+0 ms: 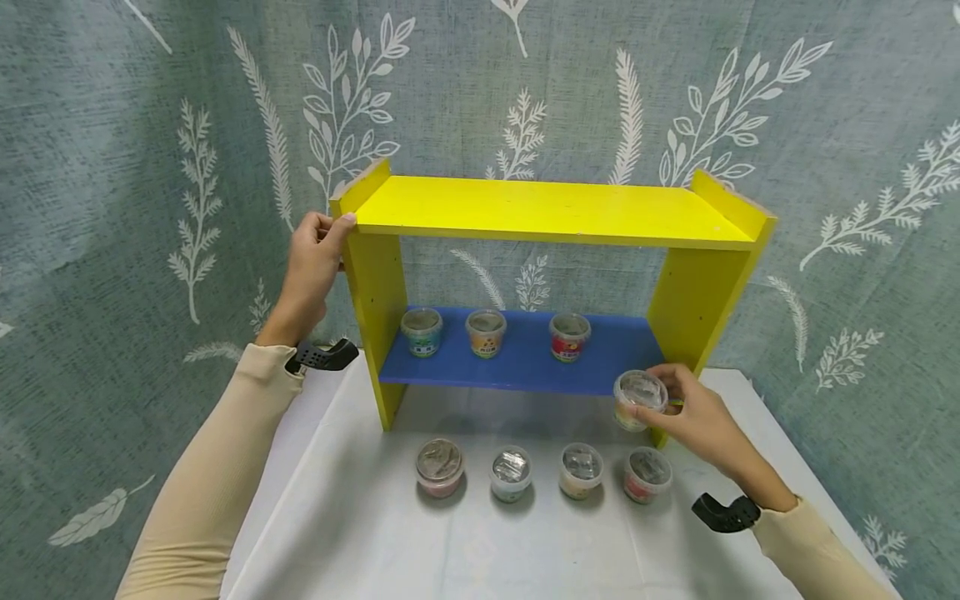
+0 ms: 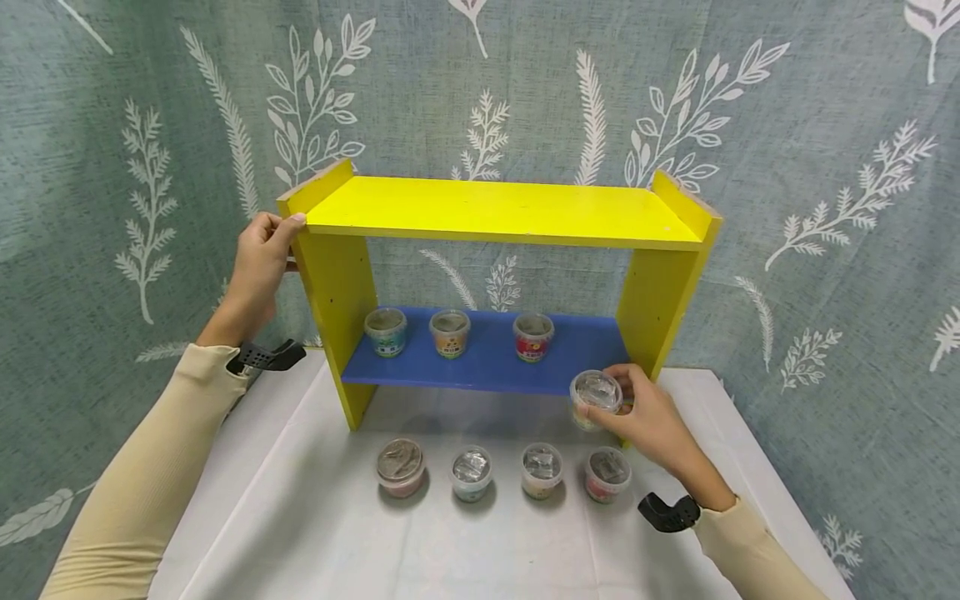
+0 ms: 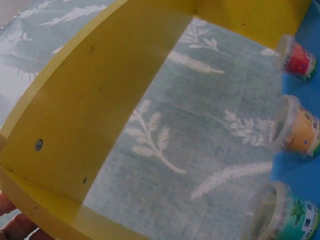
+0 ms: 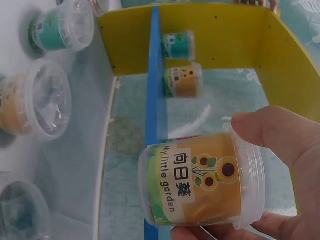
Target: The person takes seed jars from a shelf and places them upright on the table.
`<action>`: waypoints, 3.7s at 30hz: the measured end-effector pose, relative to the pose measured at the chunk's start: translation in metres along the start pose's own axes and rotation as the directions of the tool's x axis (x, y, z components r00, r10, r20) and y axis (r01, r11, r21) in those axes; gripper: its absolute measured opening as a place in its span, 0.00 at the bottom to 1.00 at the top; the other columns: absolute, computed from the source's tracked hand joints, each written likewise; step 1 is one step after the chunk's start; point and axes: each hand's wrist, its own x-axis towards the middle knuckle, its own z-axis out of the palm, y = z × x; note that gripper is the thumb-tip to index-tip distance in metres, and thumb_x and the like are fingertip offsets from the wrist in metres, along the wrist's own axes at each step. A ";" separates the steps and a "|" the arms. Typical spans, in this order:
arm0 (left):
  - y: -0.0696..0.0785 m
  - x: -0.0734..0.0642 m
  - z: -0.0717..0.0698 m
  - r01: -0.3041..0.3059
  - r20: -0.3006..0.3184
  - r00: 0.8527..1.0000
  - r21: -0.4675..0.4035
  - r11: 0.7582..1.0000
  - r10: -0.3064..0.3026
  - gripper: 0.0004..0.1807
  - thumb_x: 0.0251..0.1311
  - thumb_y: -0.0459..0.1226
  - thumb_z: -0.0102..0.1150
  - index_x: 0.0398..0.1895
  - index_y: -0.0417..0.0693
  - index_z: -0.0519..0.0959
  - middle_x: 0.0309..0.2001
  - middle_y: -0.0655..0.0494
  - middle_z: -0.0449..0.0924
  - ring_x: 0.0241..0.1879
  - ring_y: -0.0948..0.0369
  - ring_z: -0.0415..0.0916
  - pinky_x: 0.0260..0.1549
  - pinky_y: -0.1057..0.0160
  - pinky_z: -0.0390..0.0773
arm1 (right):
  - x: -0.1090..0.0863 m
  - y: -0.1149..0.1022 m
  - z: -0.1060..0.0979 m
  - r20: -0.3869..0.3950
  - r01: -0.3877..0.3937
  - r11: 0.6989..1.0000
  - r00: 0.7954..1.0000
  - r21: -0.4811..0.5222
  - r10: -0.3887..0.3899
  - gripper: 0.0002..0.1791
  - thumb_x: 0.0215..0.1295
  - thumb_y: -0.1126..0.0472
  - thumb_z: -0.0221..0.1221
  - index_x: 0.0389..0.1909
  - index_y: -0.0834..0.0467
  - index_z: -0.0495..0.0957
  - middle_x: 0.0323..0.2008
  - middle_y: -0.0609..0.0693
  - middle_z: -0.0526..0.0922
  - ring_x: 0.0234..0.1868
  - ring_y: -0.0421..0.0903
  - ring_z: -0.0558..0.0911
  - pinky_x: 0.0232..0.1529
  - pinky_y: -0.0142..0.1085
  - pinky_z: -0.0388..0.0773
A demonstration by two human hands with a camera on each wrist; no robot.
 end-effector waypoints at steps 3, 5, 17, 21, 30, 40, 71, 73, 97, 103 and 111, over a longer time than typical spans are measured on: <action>0.000 0.000 0.000 0.000 -0.001 1.000 -0.001 1.000 0.000 0.20 0.74 0.57 0.52 0.43 0.50 0.67 0.44 0.54 0.68 0.41 0.58 0.69 0.43 0.57 0.70 | -0.005 0.000 0.002 0.010 -0.004 1.000 1.000 0.006 0.004 0.42 0.64 0.41 0.69 0.68 0.61 0.65 0.59 0.61 0.78 0.57 0.57 0.80 0.52 0.49 0.81; 0.000 -0.001 0.000 0.002 -0.001 1.000 -0.003 1.000 -0.002 0.20 0.74 0.57 0.52 0.43 0.50 0.67 0.44 0.54 0.68 0.42 0.58 0.69 0.43 0.57 0.70 | -0.009 0.000 0.003 0.018 -0.001 1.000 1.000 0.014 0.001 0.41 0.64 0.42 0.70 0.68 0.61 0.65 0.59 0.60 0.78 0.57 0.56 0.80 0.51 0.47 0.81; 0.000 -0.001 0.000 -0.007 -0.006 1.000 -0.003 1.000 0.007 0.19 0.74 0.56 0.52 0.43 0.50 0.67 0.44 0.54 0.67 0.42 0.57 0.68 0.43 0.57 0.69 | -0.024 0.005 0.014 0.054 0.005 0.999 0.999 0.045 -0.007 0.40 0.63 0.43 0.71 0.67 0.59 0.67 0.59 0.57 0.78 0.56 0.56 0.81 0.48 0.45 0.82; 0.001 0.000 -0.001 -0.012 -0.008 1.000 0.001 1.000 0.012 0.19 0.75 0.56 0.51 0.44 0.50 0.67 0.44 0.54 0.67 0.42 0.57 0.68 0.44 0.56 0.69 | -0.029 0.008 0.018 0.062 0.007 0.999 0.998 0.046 -0.010 0.38 0.63 0.43 0.71 0.66 0.57 0.68 0.61 0.56 0.77 0.57 0.57 0.81 0.49 0.46 0.81; -0.001 -0.001 -0.001 -0.003 -0.008 1.000 0.015 1.000 0.003 0.20 0.74 0.57 0.52 0.44 0.50 0.67 0.44 0.54 0.68 0.42 0.57 0.69 0.43 0.58 0.70 | -0.043 0.015 0.030 0.105 -0.011 0.989 0.994 0.145 -0.005 0.35 0.62 0.48 0.73 0.64 0.58 0.69 0.58 0.56 0.78 0.53 0.52 0.81 0.46 0.36 0.81; -0.001 -0.001 -0.001 -0.011 -0.016 1.000 -0.002 1.000 0.011 0.20 0.74 0.56 0.52 0.44 0.50 0.67 0.44 0.54 0.67 0.41 0.57 0.68 0.45 0.54 0.69 | -0.053 0.026 0.044 0.127 -0.008 0.988 0.992 0.155 -0.012 0.35 0.59 0.48 0.75 0.61 0.56 0.71 0.52 0.53 0.81 0.51 0.52 0.81 0.47 0.37 0.82; -0.001 0.000 -0.002 -0.012 -0.010 1.000 -0.019 1.000 0.012 0.19 0.74 0.56 0.52 0.44 0.50 0.68 0.45 0.55 0.67 0.41 0.58 0.69 0.43 0.58 0.69 | -0.077 0.045 0.073 0.250 -0.029 0.988 0.968 0.149 -0.009 0.36 0.59 0.48 0.75 0.62 0.60 0.71 0.57 0.57 0.79 0.51 0.54 0.82 0.45 0.39 0.84; -0.001 0.002 -0.001 -0.015 -0.007 1.000 -0.022 1.000 0.014 0.19 0.74 0.56 0.53 0.44 0.51 0.68 0.45 0.55 0.67 0.41 0.58 0.69 0.43 0.57 0.69 | -0.078 0.046 0.075 0.250 -0.032 0.989 0.968 0.146 -0.006 0.37 0.59 0.48 0.75 0.62 0.60 0.71 0.58 0.58 0.78 0.52 0.54 0.82 0.45 0.39 0.84; 0.000 0.001 0.001 -0.008 -0.017 1.000 -0.020 1.000 0.007 0.19 0.74 0.56 0.53 0.44 0.51 0.68 0.44 0.55 0.67 0.41 0.58 0.67 0.44 0.55 0.68 | -0.081 0.054 0.084 0.199 -0.012 1.000 0.980 0.019 0.008 0.39 0.57 0.41 0.74 0.62 0.59 0.72 0.56 0.54 0.81 0.50 0.53 0.84 0.46 0.36 0.82; -0.002 -0.001 -0.001 -0.004 -0.022 1.000 -0.002 1.000 0.004 0.19 0.74 0.56 0.52 0.44 0.51 0.68 0.45 0.55 0.67 0.41 0.58 0.68 0.43 0.56 0.68 | -0.082 0.052 0.085 0.188 -0.002 1.000 0.982 0.008 0.000 0.43 0.56 0.41 0.75 0.64 0.62 0.71 0.56 0.55 0.80 0.47 0.46 0.83 0.47 0.35 0.83; -0.004 -0.002 -0.004 -0.003 -0.018 1.000 -0.004 1.000 0.003 0.20 0.74 0.57 0.52 0.44 0.51 0.68 0.45 0.55 0.67 0.41 0.58 0.68 0.43 0.56 0.68 | -0.082 0.043 0.074 0.176 0.062 0.995 0.983 -0.082 -0.047 0.45 0.56 0.40 0.74 0.67 0.61 0.70 0.49 0.51 0.83 0.37 0.38 0.82 0.38 0.34 0.82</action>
